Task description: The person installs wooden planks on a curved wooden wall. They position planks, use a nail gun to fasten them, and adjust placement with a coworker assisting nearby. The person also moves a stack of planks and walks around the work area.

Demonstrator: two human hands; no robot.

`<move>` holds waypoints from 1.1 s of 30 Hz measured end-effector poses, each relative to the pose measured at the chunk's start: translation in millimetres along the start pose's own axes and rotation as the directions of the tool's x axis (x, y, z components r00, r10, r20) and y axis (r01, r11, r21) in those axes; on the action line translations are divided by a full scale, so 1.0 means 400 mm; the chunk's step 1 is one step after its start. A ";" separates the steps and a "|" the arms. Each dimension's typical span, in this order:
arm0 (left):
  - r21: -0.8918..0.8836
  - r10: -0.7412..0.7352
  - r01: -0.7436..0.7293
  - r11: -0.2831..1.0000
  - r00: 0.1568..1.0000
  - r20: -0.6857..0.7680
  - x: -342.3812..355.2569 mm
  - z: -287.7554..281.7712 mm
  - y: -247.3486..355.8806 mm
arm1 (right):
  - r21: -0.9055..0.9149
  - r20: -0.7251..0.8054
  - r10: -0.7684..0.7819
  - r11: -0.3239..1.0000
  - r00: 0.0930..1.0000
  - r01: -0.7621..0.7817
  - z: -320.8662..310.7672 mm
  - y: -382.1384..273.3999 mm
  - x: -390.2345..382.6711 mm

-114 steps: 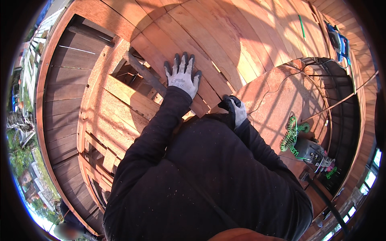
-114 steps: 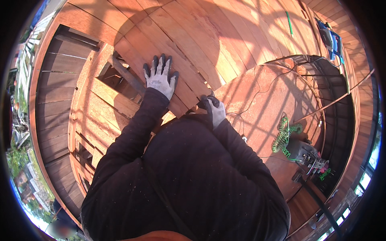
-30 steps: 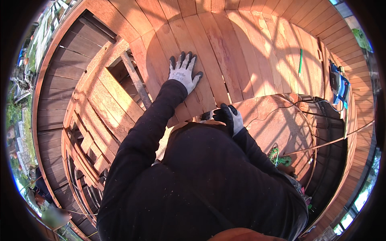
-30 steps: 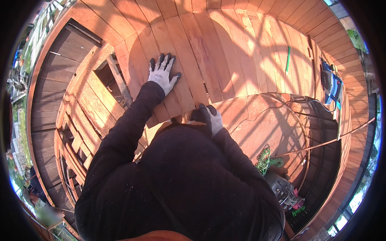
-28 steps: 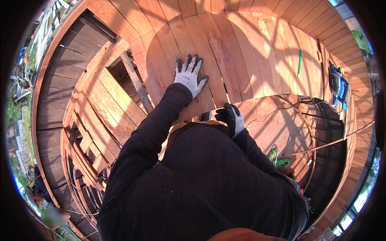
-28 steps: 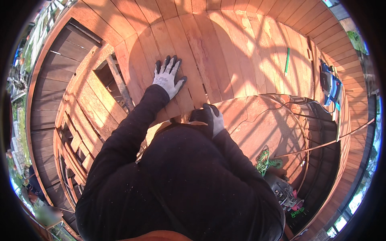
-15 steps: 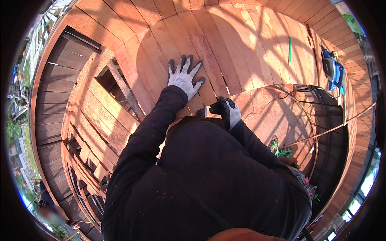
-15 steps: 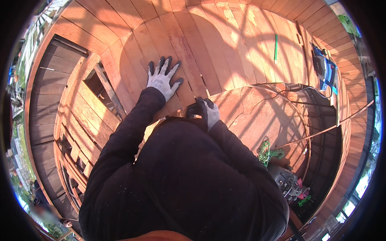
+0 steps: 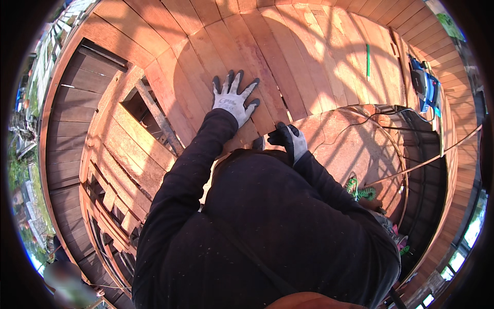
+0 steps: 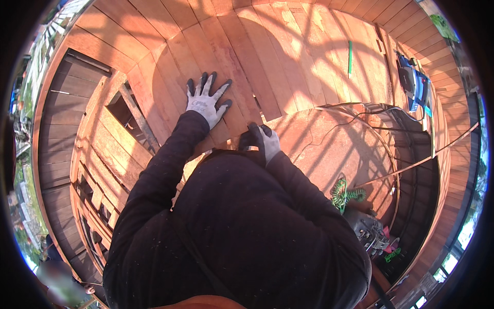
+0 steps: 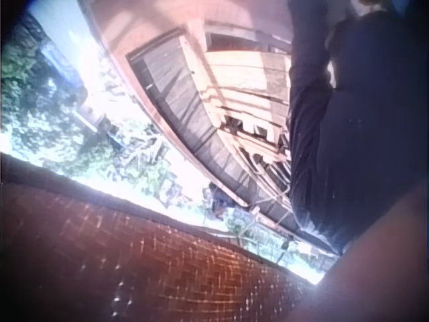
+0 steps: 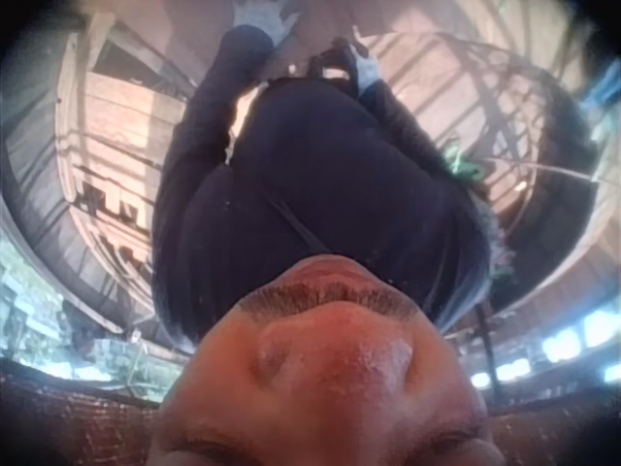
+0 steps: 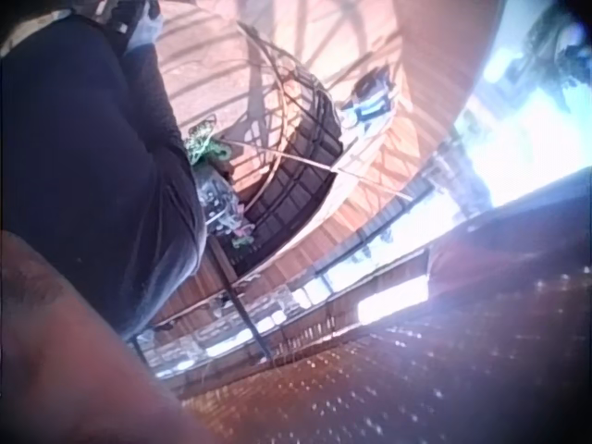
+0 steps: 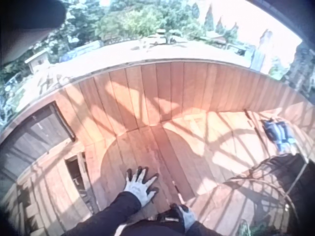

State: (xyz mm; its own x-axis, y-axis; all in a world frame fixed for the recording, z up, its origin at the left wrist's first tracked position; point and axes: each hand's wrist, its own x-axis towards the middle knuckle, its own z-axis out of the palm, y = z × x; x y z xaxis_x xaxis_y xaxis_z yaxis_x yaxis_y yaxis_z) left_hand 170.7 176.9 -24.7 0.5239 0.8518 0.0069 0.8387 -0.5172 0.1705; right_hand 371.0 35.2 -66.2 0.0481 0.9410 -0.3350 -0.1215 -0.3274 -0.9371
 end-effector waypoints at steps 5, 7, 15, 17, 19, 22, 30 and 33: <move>0.020 -0.001 0.001 1.000 1.000 0.010 -0.001 -0.012 0.007 | 0.293 -0.257 -0.010 0.952 0.966 0.087 -0.023 0.024 0.031; 0.019 -0.006 0.006 1.000 1.000 0.013 -0.003 -0.017 0.005 | 0.487 -0.246 0.206 0.871 0.947 -0.063 -0.006 -0.043 0.036; 0.028 0.006 -0.006 1.000 1.000 0.003 0.000 -0.020 0.009 | 0.435 -0.249 0.194 0.898 0.949 -0.069 -0.016 0.024 0.053; 0.029 0.003 -0.004 1.000 1.000 0.006 -0.001 -0.018 0.010 | 0.458 -0.245 0.209 0.886 0.947 -0.077 -0.013 0.017 0.052; 0.035 0.002 -0.003 0.999 1.000 0.004 -0.001 -0.016 0.007 | 0.461 -0.242 0.218 0.883 0.945 -0.086 -0.012 0.009 0.050; 0.035 0.005 -0.005 0.999 1.000 0.001 -0.003 -0.013 0.006 | 0.469 -0.243 0.232 0.878 0.942 -0.096 -0.014 0.013 0.053; 0.048 0.020 -0.019 0.999 0.999 -0.031 -0.006 -0.001 -0.001 | 0.407 -0.260 0.186 0.911 0.947 -0.067 -0.008 -0.009 0.055; -0.111 0.027 -0.034 0.993 0.997 -0.066 -0.011 0.004 -0.018 | 0.448 -0.208 0.179 0.891 0.962 -0.068 -0.014 -0.024 0.046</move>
State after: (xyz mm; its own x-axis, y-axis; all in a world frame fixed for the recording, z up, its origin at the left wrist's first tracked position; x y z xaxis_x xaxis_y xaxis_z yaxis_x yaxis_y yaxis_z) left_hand 162.4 176.7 -27.6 0.5351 0.8413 0.0762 0.7987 -0.5332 0.2788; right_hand 378.6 55.4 -63.9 0.2311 0.8285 -0.5100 -0.5562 -0.3176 -0.7680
